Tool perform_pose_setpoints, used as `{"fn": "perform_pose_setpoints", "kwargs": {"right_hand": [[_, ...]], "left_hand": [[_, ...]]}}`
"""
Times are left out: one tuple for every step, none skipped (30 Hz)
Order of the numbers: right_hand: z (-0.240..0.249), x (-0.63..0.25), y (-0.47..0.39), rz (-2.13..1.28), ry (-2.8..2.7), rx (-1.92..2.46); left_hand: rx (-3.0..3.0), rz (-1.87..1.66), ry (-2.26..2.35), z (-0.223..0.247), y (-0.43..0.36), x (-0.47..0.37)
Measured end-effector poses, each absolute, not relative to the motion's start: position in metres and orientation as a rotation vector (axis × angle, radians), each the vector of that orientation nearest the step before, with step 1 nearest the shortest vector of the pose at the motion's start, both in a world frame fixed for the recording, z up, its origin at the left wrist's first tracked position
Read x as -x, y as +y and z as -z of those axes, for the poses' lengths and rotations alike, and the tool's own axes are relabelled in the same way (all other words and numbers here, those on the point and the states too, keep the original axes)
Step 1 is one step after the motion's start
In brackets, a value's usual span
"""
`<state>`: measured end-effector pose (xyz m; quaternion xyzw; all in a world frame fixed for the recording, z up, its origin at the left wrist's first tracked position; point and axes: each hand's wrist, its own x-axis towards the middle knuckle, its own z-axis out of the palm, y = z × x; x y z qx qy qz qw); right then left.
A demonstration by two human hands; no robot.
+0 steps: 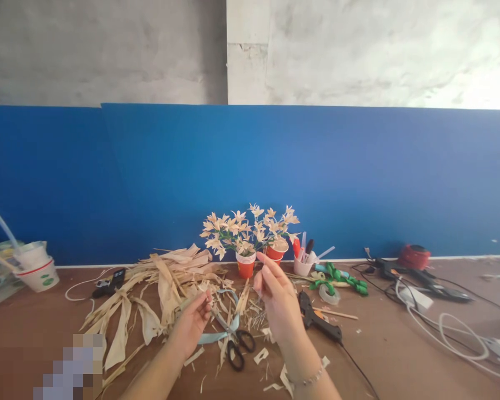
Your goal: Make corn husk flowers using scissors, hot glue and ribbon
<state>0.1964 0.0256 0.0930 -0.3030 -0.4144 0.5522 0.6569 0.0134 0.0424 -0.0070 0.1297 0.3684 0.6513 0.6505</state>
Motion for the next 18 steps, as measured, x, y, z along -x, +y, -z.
{"fn": "perform_pose_setpoints", "kwargs": {"right_hand": [[-0.100,-0.200,0.020,-1.219,-1.000,0.702],[-0.105,-0.201,0.014,-1.218,-1.077,0.746],[-0.108,-0.199,0.010,-1.208,-1.172,0.815],[-0.107,-0.196,0.006,-1.175,-1.295,0.910],[-0.105,-0.190,0.004,-1.092,-1.436,1.020],[-0.100,-0.184,0.003,-0.944,-1.585,1.130],[-0.095,-0.177,0.002,-0.761,-1.738,1.224],[-0.089,-0.170,0.002,-0.590,-1.871,1.318],[-0.084,-0.163,0.002,-0.464,-1.977,1.404],[-0.080,-0.158,0.002,-0.374,-2.061,1.469],[-0.077,-0.154,0.002,-0.320,-2.121,1.520],[-0.075,-0.152,0.001,-0.293,-2.159,1.556],[-0.074,-0.150,0.001,-0.281,-2.181,1.576],[-0.074,-0.149,0.001,-0.277,-2.193,1.589],[-0.073,-0.149,0.001,-0.279,-2.200,1.595],[-0.073,-0.149,0.001,-0.284,-2.205,1.598],[-0.072,-0.149,0.001,-0.291,-2.209,1.595],[-0.071,-0.149,0.002,-0.299,-2.212,1.592]], "left_hand": [[-0.289,-1.480,0.824,0.005,0.041,-0.015],[-0.281,-1.473,0.814,0.002,0.040,-0.016],[-0.264,-1.473,0.810,-0.001,0.039,-0.018],[-0.251,-1.464,0.804,-0.004,0.038,-0.019],[-0.237,-1.456,0.796,-0.007,0.036,-0.020],[-0.215,-1.435,0.782,-0.009,0.035,-0.021],[-0.198,-1.419,0.759,-0.012,0.034,-0.022],[-0.175,-1.407,0.735,-0.014,0.032,-0.022],[-0.164,-1.394,0.701,-0.016,0.031,-0.022],[-0.151,-1.383,0.672,-0.018,0.030,-0.022],[-0.142,-1.376,0.647,-0.020,0.029,-0.021],[-0.136,-1.372,0.626,-0.021,0.028,-0.021],[-0.132,-1.370,0.608,-0.022,0.028,-0.021],[-0.132,-1.368,0.591,-0.022,0.028,-0.021],[-0.131,-1.364,0.575,-0.022,0.027,-0.021],[-0.132,-1.359,0.560,-0.022,0.027,-0.021],[-0.132,-1.356,0.548,-0.022,0.027,-0.021],[-0.133,-1.352,0.540,-0.022,0.027,-0.021]]}}
